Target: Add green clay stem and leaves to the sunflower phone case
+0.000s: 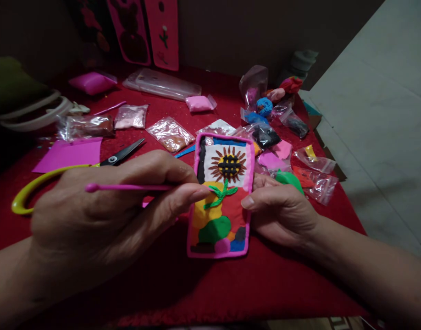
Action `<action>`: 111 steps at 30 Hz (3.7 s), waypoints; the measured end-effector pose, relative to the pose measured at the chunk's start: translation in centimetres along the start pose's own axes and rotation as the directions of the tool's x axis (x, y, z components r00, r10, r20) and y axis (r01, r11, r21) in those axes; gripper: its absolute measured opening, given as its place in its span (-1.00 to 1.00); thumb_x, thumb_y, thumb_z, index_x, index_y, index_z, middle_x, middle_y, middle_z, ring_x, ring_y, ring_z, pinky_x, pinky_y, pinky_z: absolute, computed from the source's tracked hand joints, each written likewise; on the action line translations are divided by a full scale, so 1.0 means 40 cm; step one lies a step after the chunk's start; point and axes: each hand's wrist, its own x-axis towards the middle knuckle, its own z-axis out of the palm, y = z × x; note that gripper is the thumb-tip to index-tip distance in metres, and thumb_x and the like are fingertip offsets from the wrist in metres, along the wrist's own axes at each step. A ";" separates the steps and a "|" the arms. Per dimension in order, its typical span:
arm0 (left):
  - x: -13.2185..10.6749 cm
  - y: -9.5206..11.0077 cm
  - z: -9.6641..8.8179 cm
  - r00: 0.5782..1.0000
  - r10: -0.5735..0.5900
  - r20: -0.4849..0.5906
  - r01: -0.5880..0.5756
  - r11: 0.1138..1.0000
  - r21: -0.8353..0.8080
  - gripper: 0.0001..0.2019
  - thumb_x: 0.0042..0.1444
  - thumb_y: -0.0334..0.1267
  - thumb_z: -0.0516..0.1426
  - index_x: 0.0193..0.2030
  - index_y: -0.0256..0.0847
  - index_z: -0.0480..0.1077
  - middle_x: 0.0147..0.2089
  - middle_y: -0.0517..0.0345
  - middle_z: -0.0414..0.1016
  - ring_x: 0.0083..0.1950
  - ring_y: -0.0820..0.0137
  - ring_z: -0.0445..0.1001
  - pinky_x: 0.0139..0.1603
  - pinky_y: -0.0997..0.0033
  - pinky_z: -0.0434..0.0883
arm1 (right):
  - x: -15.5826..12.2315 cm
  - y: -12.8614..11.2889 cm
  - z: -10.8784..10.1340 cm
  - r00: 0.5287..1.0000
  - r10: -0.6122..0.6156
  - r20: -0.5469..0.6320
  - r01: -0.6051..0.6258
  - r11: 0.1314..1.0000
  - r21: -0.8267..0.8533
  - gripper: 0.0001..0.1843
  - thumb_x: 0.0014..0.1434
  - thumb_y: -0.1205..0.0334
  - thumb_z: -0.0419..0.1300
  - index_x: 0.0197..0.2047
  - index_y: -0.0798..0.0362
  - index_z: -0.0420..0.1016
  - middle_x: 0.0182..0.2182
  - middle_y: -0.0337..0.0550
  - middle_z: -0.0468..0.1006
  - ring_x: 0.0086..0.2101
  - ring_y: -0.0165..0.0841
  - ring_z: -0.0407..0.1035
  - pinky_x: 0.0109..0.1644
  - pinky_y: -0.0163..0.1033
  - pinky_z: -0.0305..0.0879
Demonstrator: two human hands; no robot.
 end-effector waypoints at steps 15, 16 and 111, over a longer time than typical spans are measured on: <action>-0.004 -0.002 -0.003 0.985 0.163 0.063 -0.167 0.984 0.058 -0.75 0.39 0.05 0.04 -0.24 0.09 0.44 -0.57 0.54 0.46 -0.70 0.63 0.34 -0.71 0.51 0.12 | 0.001 0.002 0.000 0.999 0.020 -0.037 -0.021 1.000 -0.017 -0.62 -0.31 0.53 0.29 -0.34 0.08 0.65 -0.36 -0.15 0.65 -0.32 -0.27 0.50 0.15 0.02 0.40; -0.004 0.001 -0.005 0.986 0.152 0.064 -0.156 0.986 0.054 -0.76 0.39 0.04 0.05 -0.24 0.08 0.43 -0.55 0.55 0.47 -0.67 0.65 0.36 -0.69 0.54 0.16 | 0.001 0.002 0.001 0.999 0.016 -0.038 -0.017 1.000 -0.010 -0.60 -0.31 0.54 0.28 -0.32 0.06 0.65 -0.35 -0.16 0.65 -0.30 -0.26 0.50 0.14 0.01 0.41; -0.005 0.004 0.002 0.984 0.151 0.098 -0.154 0.988 0.028 -0.76 0.41 0.02 0.03 -0.23 0.03 0.39 -0.50 0.50 0.51 -0.60 0.61 0.46 -0.61 0.55 0.23 | -0.001 -0.002 0.000 1.000 0.026 -0.012 -0.027 0.998 -0.055 -0.61 -0.23 0.51 0.26 -0.27 0.03 0.61 -0.30 -0.15 0.67 -0.16 -0.16 0.57 0.21 0.05 0.36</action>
